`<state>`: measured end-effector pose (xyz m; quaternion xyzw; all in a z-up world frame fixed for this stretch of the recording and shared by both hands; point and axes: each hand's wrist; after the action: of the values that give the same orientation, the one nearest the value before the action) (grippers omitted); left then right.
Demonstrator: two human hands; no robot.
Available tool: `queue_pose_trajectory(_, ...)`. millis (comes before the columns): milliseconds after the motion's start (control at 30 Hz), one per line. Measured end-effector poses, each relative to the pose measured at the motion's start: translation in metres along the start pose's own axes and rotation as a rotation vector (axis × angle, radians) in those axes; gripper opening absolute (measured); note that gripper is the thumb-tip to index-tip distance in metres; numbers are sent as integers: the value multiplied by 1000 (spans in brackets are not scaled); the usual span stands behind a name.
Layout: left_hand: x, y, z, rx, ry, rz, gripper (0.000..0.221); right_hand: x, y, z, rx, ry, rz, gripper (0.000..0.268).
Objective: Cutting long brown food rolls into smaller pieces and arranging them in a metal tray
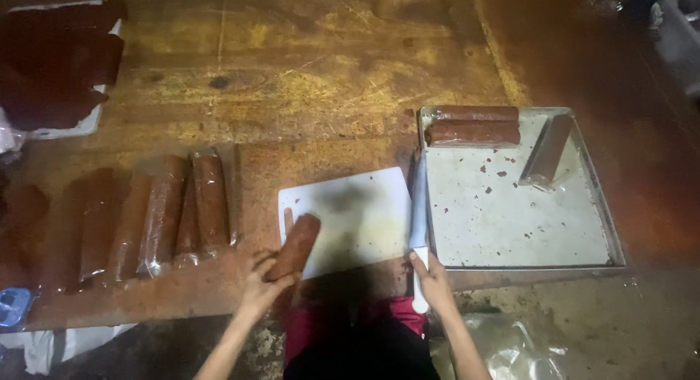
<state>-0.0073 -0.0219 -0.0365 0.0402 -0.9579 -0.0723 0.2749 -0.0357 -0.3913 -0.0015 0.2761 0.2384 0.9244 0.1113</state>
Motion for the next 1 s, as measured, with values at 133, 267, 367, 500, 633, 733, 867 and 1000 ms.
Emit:
queue_pose_trajectory(133,-3,-1,-25,-380,-367,-85,51,-13,-14,-21,-159,67,34,46)
queue_pose_trajectory(267,-26,-50,-75,-550,-484,76,54,-20,-21,-23,6,544,-262,36)
queue_pose_trajectory(367,-22,-95,-127,-1043,-377,169,59,24,-11,25,-3,503,-220,55)
queue_pose_trajectory(500,-103,-128,-58,-989,-602,216,62,32,-14,-11,123,559,-234,25)
queue_pose_trajectory(633,-133,-145,-29,-1152,-845,164,89,53,-2,-15,107,25,8,41)
queue_pose_trajectory(733,-120,-148,-42,-1140,-882,165,75,59,9,-26,198,21,-15,45)
queue_pose_trajectory(867,-126,-161,-33,-1376,-752,163,94,56,28,-46,154,-43,156,54)
queue_pose_trajectory(1000,-111,-184,-52,-1177,-655,316,102,66,39,0,306,-22,87,62)
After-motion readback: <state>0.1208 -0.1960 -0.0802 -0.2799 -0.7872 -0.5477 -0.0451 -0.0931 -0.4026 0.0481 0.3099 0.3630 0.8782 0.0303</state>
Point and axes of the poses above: each hand's wrist, its own x-axis away from the middle knuckle, its own y-axis out of the back of the hand, z = x × y, and after that the axes turned 4 degrees about x, right-handed
